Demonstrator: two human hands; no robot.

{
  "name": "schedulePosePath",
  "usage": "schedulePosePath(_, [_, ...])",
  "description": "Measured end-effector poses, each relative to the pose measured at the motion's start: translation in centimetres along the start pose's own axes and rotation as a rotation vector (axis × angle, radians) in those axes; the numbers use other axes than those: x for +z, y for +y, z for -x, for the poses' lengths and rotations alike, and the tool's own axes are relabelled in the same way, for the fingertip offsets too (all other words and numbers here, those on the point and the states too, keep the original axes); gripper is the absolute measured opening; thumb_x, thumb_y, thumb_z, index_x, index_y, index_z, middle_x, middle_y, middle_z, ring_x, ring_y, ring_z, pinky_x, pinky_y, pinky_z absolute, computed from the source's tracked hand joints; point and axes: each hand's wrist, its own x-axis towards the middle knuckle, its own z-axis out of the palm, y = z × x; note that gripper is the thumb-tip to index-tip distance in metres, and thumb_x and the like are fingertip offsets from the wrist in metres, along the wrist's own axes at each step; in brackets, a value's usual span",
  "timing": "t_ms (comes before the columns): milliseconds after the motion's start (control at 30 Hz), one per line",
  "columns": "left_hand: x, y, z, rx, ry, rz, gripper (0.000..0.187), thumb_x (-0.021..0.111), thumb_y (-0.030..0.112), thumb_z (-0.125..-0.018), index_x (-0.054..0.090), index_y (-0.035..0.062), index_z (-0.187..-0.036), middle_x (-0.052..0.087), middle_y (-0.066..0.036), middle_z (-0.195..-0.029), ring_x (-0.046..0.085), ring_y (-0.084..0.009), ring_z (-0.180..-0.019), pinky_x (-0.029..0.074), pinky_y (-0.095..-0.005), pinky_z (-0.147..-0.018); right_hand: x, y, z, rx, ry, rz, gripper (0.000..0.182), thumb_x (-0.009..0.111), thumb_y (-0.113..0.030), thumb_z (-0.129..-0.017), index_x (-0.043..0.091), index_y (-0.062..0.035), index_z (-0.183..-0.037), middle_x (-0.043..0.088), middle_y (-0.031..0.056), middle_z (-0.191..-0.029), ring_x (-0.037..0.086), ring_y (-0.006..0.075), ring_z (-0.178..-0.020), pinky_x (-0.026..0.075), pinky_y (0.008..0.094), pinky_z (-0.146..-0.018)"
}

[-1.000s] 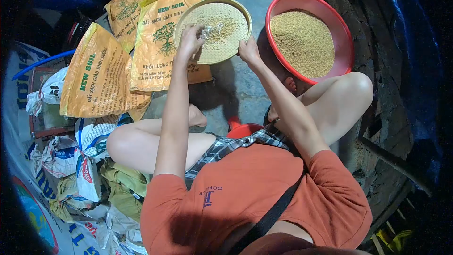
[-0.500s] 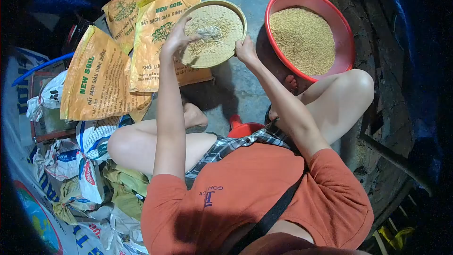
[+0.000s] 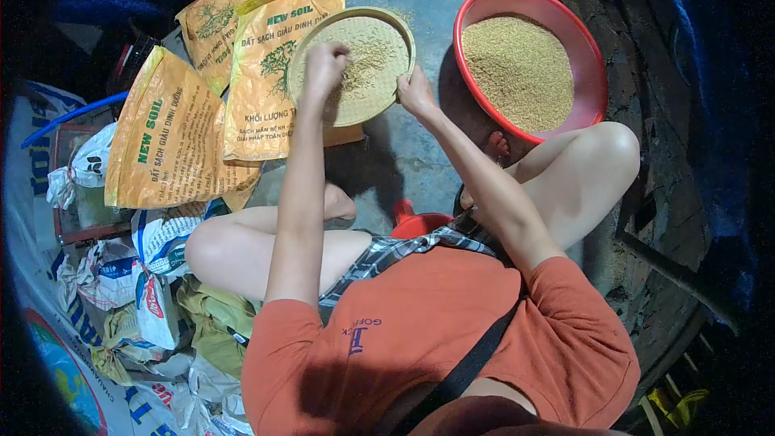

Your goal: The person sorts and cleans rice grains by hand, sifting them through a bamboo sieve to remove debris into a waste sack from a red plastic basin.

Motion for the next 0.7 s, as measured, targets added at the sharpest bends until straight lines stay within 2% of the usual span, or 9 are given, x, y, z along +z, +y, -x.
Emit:
schedulePosePath(67, [-3.3,1.2,-0.5,-0.212,-0.010,0.226,0.014,0.055,0.007,-0.071,0.062,0.0039,-0.083,0.061,-0.011,-0.075,0.058,-0.0154,-0.064,0.045,-0.0255,-0.061,0.2,0.4,-0.4,0.009,-0.005,-0.001,0.035,0.041,-0.017,-0.074,0.039,0.0046,-0.102,0.050,0.0258,-0.097,0.049,0.0366,-0.092,0.037,0.0405,-0.079])
schedulePosePath(200, [-5.8,0.2,-1.3,-0.111,0.113,0.374,0.014,0.055,0.009,-0.073,0.061,0.0025,-0.083,0.061,-0.009,-0.074,0.056,-0.0100,-0.063,0.044,-0.0215,-0.057,0.3,0.5,-0.8,0.013,-0.038,-0.067,0.035,0.040,-0.015,-0.073,0.041,0.0039,-0.103,0.050,0.0239,-0.099,0.048,0.0347,-0.094,0.037,0.0392,-0.080])
schedulePosePath(267, [-6.0,0.0,-1.3,-0.083,-0.009,0.430,0.017,0.055,0.008,-0.075,0.059,0.0021,-0.090,0.059,-0.003,-0.075,0.054,-0.0078,-0.066,0.044,-0.0204,-0.061,0.3,0.1,-0.7,0.003,-0.056,-0.089,0.035,0.040,-0.014,-0.073,0.041,0.0037,-0.104,0.050,0.0234,-0.099,0.048,0.0340,-0.095,0.037,0.0387,-0.081])
schedulePosePath(333, [-4.6,-1.2,-1.1,-0.162,-0.166,0.520,0.032,0.058,0.018,-0.075,0.053,0.0039,-0.103,0.057,-0.008,-0.090,0.054,-0.0121,-0.077,0.044,-0.0232,-0.067,0.3,0.0,-0.7,0.014,-0.016,-0.141,0.035,0.040,-0.013,-0.073,0.042,0.0034,-0.103,0.050,0.0229,-0.100,0.048,0.0330,-0.096,0.037,0.0383,-0.081])
schedulePosePath(467, [-3.3,-0.2,0.2,-0.191,-0.198,0.085,0.065,0.060,0.042,-0.067,0.037,0.0098,-0.119,0.042,-0.017,-0.115,0.043,-0.0267,-0.104,0.035,-0.0353,-0.087,0.5,1.5,-1.7,-0.012,-0.035,-0.145,0.035,0.041,-0.013,-0.073,0.042,0.0040,-0.103,0.050,0.0231,-0.100,0.048,0.0327,-0.097,0.037,0.0381,-0.082])
schedulePosePath(533, [-2.2,-0.5,0.6,-0.073,-0.254,-0.073,0.067,0.062,0.043,-0.064,0.038,0.0125,-0.119,0.040,-0.017,-0.116,0.039,-0.0285,-0.108,0.032,-0.0369,-0.089,1.4,2.3,-2.3,-0.154,0.174,-0.049,0.023,0.034,-0.009,-0.073,0.049,0.0026,-0.085,0.053,0.0094,-0.059,0.051,0.0158,-0.047,0.040,0.0297,-0.042])
schedulePosePath(567, [-1.4,-0.4,0.9,-0.081,-0.245,-0.121,0.064,0.065,0.039,-0.062,0.042,0.0130,-0.116,0.039,-0.017,-0.117,0.038,-0.0289,-0.108,0.032,-0.0367,-0.090,1.5,2.8,-2.7,-0.159,0.171,-0.049,0.023,0.034,-0.009,-0.073,0.049,0.0026,-0.085,0.053,0.0094,-0.059,0.051,0.0158,-0.047,0.040,0.0297,-0.042])
schedulePosePath(633, [-0.2,-0.2,1.2,-0.041,-0.211,-0.183,0.058,0.064,0.032,-0.062,0.045,0.0125,-0.113,0.041,-0.019,-0.113,0.039,-0.0303,-0.107,0.032,-0.0365,-0.089,0.5,2.0,-2.2,0.041,-0.036,-0.119,0.036,0.042,-0.014,-0.073,0.040,0.0049,-0.103,0.050,0.0243,-0.099,0.047,0.0341,-0.097,0.037,0.0387,-0.081])
schedulePosePath(700, [0.1,0.7,1.3,0.019,-0.093,-0.128,0.033,0.058,0.016,-0.063,0.057,0.0097,-0.096,0.049,-0.019,-0.103,0.047,-0.0305,-0.096,0.036,-0.0367,-0.084,0.3,1.4,-1.9,0.051,-0.025,-0.082,0.036,0.042,-0.014,-0.073,0.039,0.0047,-0.103,0.049,0.0243,-0.100,0.047,0.0344,-0.097,0.037,0.0388,-0.082])
